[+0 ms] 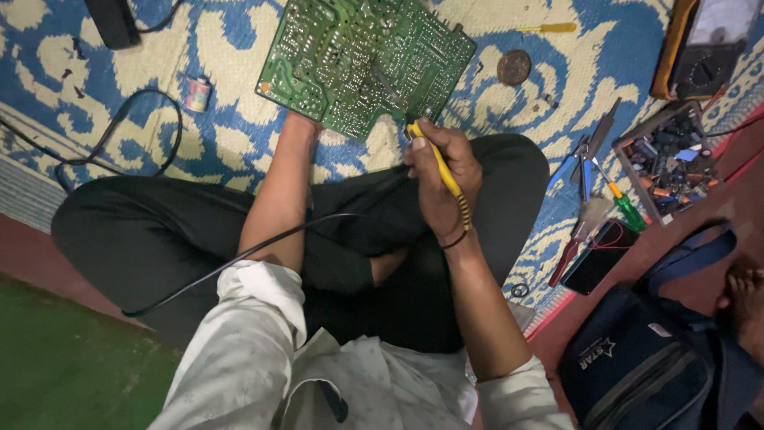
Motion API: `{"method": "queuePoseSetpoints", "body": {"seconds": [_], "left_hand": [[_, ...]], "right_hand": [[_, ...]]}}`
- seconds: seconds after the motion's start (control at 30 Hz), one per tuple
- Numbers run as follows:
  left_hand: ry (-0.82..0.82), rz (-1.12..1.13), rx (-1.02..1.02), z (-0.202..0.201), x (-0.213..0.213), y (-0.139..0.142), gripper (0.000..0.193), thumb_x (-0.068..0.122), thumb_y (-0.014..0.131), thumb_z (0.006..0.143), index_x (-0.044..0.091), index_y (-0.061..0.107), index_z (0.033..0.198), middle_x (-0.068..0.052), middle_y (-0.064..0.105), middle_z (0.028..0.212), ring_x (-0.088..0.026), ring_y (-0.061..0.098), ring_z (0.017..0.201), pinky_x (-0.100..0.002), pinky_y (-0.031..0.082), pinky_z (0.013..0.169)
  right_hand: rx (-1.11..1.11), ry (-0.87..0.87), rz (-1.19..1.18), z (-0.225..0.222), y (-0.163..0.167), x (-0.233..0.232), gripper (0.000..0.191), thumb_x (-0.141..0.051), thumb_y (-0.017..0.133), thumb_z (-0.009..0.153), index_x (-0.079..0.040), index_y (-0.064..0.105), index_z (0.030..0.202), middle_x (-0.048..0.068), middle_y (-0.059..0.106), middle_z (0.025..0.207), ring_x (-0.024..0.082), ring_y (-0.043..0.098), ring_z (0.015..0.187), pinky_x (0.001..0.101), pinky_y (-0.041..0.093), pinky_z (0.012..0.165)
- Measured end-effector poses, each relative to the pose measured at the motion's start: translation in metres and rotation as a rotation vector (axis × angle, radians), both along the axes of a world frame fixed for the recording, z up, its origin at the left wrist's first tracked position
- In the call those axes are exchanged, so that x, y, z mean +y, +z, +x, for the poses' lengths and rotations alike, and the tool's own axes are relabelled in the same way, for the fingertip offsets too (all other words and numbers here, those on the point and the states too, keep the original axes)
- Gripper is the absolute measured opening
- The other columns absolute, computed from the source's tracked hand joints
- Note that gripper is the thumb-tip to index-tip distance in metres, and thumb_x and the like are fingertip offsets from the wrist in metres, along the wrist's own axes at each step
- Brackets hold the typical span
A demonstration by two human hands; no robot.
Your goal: The person sits cross-legged on the floor and solders a large green circuit board with a yellow soldering iron, holding the board steady with the other hand. Near the end they lift the board, use a magnifying glass to view it, and resume touching the board with the iron.
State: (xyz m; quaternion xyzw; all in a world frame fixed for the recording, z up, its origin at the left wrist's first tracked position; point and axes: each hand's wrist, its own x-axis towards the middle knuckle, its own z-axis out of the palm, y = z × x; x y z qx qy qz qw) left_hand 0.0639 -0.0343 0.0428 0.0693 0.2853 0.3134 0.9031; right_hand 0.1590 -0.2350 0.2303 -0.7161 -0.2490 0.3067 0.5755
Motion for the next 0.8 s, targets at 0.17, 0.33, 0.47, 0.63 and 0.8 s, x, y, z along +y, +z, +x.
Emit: {"method": "queuePoseSetpoints", "body": {"seconds": [0.17, 0.33, 0.47, 0.63, 0.8], "left_hand": [[0.016, -0.012, -0.014, -0.001, 0.000, -0.005, 0.040, 0.029, 0.050, 0.107, 0.003, 0.061, 0.135, -0.014, 0.069, 0.125, -0.028, 0.072, 0.108, -0.047, 0.064, 0.093], [0.002, -0.034, -0.012, -0.001, 0.002, -0.006, 0.041, 0.032, 0.050, 0.107, 0.003, 0.063, 0.132, -0.014, 0.070, 0.123, -0.028, 0.072, 0.105, -0.047, 0.064, 0.090], [0.003, -0.107, 0.018, 0.001, 0.003, -0.004, 0.042, 0.035, 0.049, 0.106, 0.003, 0.063, 0.129, -0.014, 0.070, 0.119, -0.029, 0.071, 0.102, -0.049, 0.064, 0.088], [-0.019, -0.121, 0.041, 0.000, 0.004, -0.005, 0.044, 0.037, 0.047, 0.106, 0.005, 0.064, 0.129, -0.014, 0.070, 0.119, -0.029, 0.071, 0.102, -0.050, 0.064, 0.088], [-0.050, -0.125, 0.057, -0.001, 0.001, 0.001, 0.045, 0.040, 0.046, 0.104, 0.006, 0.064, 0.127, -0.013, 0.071, 0.117, -0.028, 0.072, 0.100, -0.051, 0.064, 0.085]], "right_hand": [[-0.036, 0.024, 0.037, -0.001, 0.001, 0.003, 0.020, -0.011, 0.064, 0.107, 0.000, 0.067, 0.124, 0.006, 0.070, 0.097, 0.008, 0.066, 0.081, 0.0235, 0.056, 0.071], [-0.067, 0.026, -0.019, -0.001, 0.006, 0.004, 0.019, -0.011, 0.064, 0.106, -0.002, 0.068, 0.122, 0.004, 0.072, 0.094, 0.006, 0.067, 0.079, 0.0221, 0.055, 0.069], [-0.087, 0.040, -0.047, -0.002, 0.010, 0.004, 0.020, -0.010, 0.065, 0.104, -0.001, 0.069, 0.121, 0.004, 0.071, 0.091, 0.006, 0.064, 0.076, 0.0217, 0.053, 0.069], [-0.201, 0.057, -0.047, -0.003, 0.009, 0.004, 0.019, -0.011, 0.065, 0.105, 0.000, 0.068, 0.120, 0.004, 0.072, 0.094, 0.007, 0.067, 0.079, 0.0224, 0.054, 0.072], [0.017, -0.100, 0.044, -0.001, 0.004, 0.002, 0.020, -0.010, 0.061, 0.106, 0.002, 0.063, 0.121, 0.007, 0.070, 0.094, 0.010, 0.066, 0.078, 0.0244, 0.054, 0.067]]}}
